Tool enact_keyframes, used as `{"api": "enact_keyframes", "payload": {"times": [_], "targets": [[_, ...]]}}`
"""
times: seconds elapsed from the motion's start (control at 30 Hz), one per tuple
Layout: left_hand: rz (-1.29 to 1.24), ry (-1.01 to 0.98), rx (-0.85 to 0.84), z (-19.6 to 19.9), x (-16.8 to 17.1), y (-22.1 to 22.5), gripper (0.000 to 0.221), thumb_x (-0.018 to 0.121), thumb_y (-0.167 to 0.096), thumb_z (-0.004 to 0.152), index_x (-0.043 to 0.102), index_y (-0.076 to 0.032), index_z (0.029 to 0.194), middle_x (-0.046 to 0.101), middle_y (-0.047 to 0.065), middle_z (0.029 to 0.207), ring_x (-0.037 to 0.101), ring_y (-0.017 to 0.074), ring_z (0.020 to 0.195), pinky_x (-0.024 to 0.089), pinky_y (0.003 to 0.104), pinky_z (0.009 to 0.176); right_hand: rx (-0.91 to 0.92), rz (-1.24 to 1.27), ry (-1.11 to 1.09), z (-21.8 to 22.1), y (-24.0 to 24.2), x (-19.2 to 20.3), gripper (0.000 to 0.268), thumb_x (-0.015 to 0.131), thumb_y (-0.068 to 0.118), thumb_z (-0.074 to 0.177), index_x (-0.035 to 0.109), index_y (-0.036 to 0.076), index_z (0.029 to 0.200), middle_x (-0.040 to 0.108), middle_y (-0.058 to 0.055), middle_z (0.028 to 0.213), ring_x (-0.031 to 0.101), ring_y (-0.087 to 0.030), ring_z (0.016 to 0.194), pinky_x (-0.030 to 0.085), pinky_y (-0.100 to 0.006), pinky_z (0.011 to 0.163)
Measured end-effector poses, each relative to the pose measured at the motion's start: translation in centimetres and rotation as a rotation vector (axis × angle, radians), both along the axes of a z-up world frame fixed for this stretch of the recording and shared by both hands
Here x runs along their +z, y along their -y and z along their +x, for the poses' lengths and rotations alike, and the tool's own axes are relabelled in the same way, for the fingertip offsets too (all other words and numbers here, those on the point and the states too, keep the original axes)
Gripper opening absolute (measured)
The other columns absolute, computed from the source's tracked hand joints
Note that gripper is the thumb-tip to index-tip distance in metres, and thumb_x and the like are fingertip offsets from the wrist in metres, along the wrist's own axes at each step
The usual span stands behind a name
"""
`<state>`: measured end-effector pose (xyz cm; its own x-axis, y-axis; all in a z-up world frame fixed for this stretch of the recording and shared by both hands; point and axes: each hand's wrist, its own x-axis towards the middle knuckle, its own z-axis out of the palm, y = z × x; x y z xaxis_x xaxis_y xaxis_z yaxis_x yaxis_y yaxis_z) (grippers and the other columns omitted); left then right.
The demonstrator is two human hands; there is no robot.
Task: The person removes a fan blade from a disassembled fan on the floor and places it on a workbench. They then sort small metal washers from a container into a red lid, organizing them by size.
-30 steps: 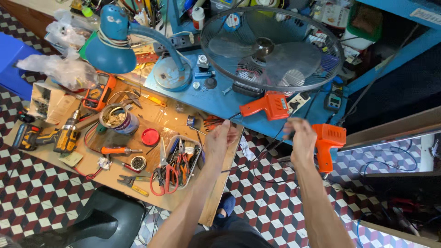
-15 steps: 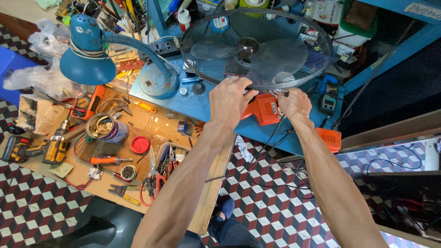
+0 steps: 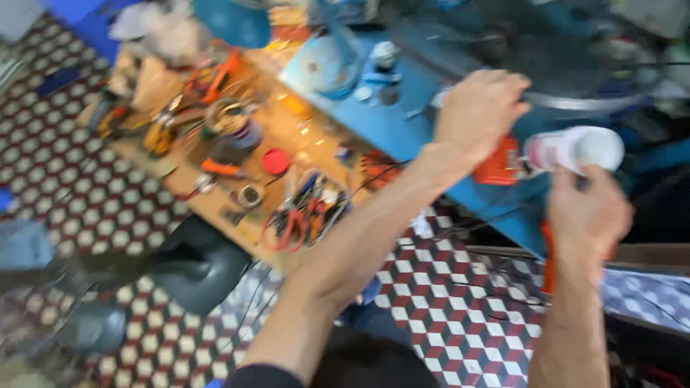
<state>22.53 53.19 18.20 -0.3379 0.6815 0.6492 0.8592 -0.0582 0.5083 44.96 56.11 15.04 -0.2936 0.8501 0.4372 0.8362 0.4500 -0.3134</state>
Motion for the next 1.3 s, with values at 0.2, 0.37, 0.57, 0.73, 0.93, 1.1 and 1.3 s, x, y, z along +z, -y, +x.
{"api": "enact_keyframes", "payload": {"times": [0.2, 0.37, 0.57, 0.73, 0.93, 1.1, 1.3], "targets": [[0.007, 0.095, 0.037, 3.5, -3.8, -1.2, 0.034, 0.07, -0.031, 0.096, 0.062, -0.018, 0.125, 0.067, 0.0, 0.112, 0.066, 0.022, 0.103, 0.06, 0.033, 0.088, 0.182, -0.151, -0.12, 3.0, 9.9, 1.1, 0.025, 0.077, 0.014, 0.102, 0.073, -0.006, 0.118, 0.073, -0.018, 0.099, 0.069, -0.025, 0.09, 0.053, -0.035, 0.084], [0.131, 0.325, -0.068, 2.7, -4.4, 5.8, 0.041, 0.063, -0.036, 0.104, 0.055, -0.019, 0.14, 0.059, 0.006, 0.147, 0.068, 0.0254, 0.119, 0.061, 0.031, 0.094, 0.398, -0.3, -0.128, -1.6, 15.4, 2.1, 0.025, 0.078, 0.018, 0.099, 0.072, -0.001, 0.115, 0.073, -0.014, 0.103, 0.07, -0.024, 0.092, 0.052, -0.035, 0.087], [-0.341, 1.449, -0.124, -2.6, -7.8, 23.6, 0.063, 0.061, -0.051, 0.095, 0.063, -0.006, 0.138, 0.07, 0.012, 0.117, 0.067, 0.0195, 0.087, 0.055, 0.032, 0.07, 0.716, -0.262, 0.005, -10.0, 19.7, 2.2, 0.023, 0.078, 0.019, 0.086, 0.072, 0.006, 0.104, 0.07, -0.011, 0.096, 0.067, -0.029, 0.092, 0.054, -0.04, 0.078], [-0.255, 1.411, 0.058, -8.2, -11.3, 31.2, 0.051, 0.055, -0.047, 0.101, 0.067, -0.007, 0.13, 0.069, 0.0, 0.117, 0.063, 0.0084, 0.106, 0.05, 0.025, 0.091, 0.904, -0.281, 0.043, -17.6, 23.9, 0.8, 0.024, 0.075, 0.023, 0.083, 0.072, 0.011, 0.103, 0.067, -0.007, 0.09, 0.067, -0.028, 0.086, 0.054, -0.041, 0.071], [0.02, 1.57, 0.093, -18.3, -14.8, 34.4, 0.05, 0.051, -0.05, 0.102, 0.067, -0.006, 0.121, 0.071, 0.003, 0.109, 0.069, 0.0132, 0.098, 0.057, 0.029, 0.086, 0.803, -0.809, -0.054, -27.2, 23.9, -2.5, 0.054, 0.071, 0.037, 0.085, 0.061, 0.009, 0.131, 0.071, -0.011, 0.104, 0.07, -0.03, 0.09, 0.054, -0.041, 0.076], [-0.11, 1.503, 0.345, -26.4, -15.8, 34.6, 0.069, 0.041, -0.063, 0.098, 0.067, -0.008, 0.132, 0.071, 0.006, 0.112, 0.067, 0.0148, 0.099, 0.052, 0.031, 0.08, 0.476, -0.847, -0.006, -36.9, 18.6, -10.3, 0.049, 0.066, 0.044, 0.094, 0.065, 0.004, 0.122, 0.073, -0.022, 0.111, 0.07, -0.036, 0.103, 0.053, -0.045, 0.091], [-0.184, 1.413, 0.217, -29.7, -16.2, 32.5, 0.084, 0.037, -0.07, 0.098, 0.06, -0.003, 0.142, 0.059, 0.008, 0.139, 0.054, 0.0166, 0.13, 0.036, 0.029, 0.111, 0.531, -0.559, 0.228, -43.9, 12.5, -20.7, 0.044, 0.075, 0.033, 0.086, 0.066, 0.0, 0.115, 0.067, -0.025, 0.113, 0.064, -0.042, 0.107, 0.051, -0.05, 0.09]]}}
